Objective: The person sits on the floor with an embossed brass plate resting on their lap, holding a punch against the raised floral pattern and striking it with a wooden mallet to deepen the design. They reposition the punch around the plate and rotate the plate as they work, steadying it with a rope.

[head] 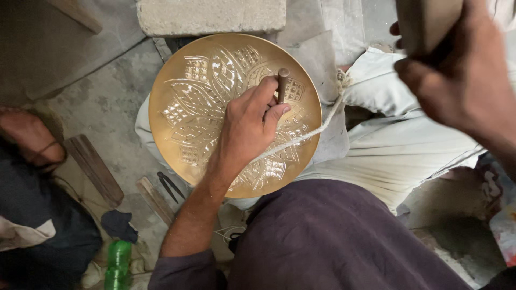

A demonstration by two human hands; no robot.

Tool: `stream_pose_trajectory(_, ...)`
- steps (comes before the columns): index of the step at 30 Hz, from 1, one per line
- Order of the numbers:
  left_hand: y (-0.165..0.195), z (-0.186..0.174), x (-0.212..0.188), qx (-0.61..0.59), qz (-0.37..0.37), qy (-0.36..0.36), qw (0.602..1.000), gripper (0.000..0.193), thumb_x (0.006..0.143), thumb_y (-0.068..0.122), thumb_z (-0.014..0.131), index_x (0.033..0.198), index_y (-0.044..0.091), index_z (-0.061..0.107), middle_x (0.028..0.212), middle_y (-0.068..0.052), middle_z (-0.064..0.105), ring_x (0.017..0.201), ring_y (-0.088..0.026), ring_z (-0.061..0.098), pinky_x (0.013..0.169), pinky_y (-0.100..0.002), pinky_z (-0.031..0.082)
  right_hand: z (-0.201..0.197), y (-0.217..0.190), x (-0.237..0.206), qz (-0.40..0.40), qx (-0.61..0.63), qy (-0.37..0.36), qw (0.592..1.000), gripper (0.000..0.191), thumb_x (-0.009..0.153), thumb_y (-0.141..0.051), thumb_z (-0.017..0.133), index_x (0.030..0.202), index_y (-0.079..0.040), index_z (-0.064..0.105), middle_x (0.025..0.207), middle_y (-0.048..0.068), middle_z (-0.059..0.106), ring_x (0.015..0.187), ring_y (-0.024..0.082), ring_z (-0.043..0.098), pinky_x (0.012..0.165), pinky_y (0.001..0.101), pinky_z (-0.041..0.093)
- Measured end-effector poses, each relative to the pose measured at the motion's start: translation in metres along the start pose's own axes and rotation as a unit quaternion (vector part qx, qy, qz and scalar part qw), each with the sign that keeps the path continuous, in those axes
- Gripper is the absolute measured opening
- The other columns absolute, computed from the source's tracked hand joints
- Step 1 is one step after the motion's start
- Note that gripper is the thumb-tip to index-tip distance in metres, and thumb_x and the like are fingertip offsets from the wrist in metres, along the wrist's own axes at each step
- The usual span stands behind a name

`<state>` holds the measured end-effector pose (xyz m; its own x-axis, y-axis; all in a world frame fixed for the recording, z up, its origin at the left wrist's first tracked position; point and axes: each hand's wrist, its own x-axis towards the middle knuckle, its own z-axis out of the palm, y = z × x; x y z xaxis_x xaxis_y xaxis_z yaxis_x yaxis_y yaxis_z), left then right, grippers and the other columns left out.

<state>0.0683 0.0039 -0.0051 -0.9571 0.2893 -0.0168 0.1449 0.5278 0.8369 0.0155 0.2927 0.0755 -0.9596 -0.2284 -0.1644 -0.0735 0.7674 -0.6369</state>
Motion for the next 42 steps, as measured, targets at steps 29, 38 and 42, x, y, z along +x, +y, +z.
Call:
stream_pose_trajectory(29, -0.005, -0.006, 0.006, 0.029, 0.044, -0.066, 0.996, 0.033, 0.096, 0.013, 0.075, 0.121, 0.002, 0.058, 0.094, -0.013, 0.069, 0.081, -0.025, 0.073, 0.066, -0.038, 0.056, 0.013, 0.009, -0.034, -0.108, -0.045, 0.036, 0.993, 0.054, 0.086, 0.011, 0.059, 0.137, -0.001, 0.050, 0.120, 0.022, 0.061, 0.111, 0.041, 0.064, 0.094, 0.0466, 0.054)
stream_pose_trajectory(38, -0.002, -0.013, 0.009, 0.023, 0.050, -0.084, 0.995, 0.030, 0.094, 0.011, 0.076, 0.117, 0.002, 0.059, 0.090, -0.014, 0.068, 0.076, -0.028, 0.070, 0.063, -0.041, 0.053, 0.020, -0.003, -0.040, -0.104, -0.200, 0.051, 0.973, 0.065, 0.072, 0.014, 0.067, 0.135, -0.002, 0.055, 0.100, 0.023, 0.064, 0.089, 0.041, 0.066, 0.079, 0.0499, 0.055)
stream_pose_trajectory(42, 0.000, -0.018, 0.011, 0.011, 0.079, -0.083, 0.993, 0.031, 0.094, 0.008, 0.076, 0.118, 0.002, 0.058, 0.092, -0.015, 0.067, 0.079, -0.030, 0.070, 0.064, -0.041, 0.052, 0.025, -0.006, -0.046, 0.018, -0.122, 0.038, 0.992, 0.064, 0.081, 0.007, 0.064, 0.142, -0.002, 0.049, 0.107, 0.019, 0.062, 0.091, 0.035, 0.063, 0.073, 0.0442, 0.054)
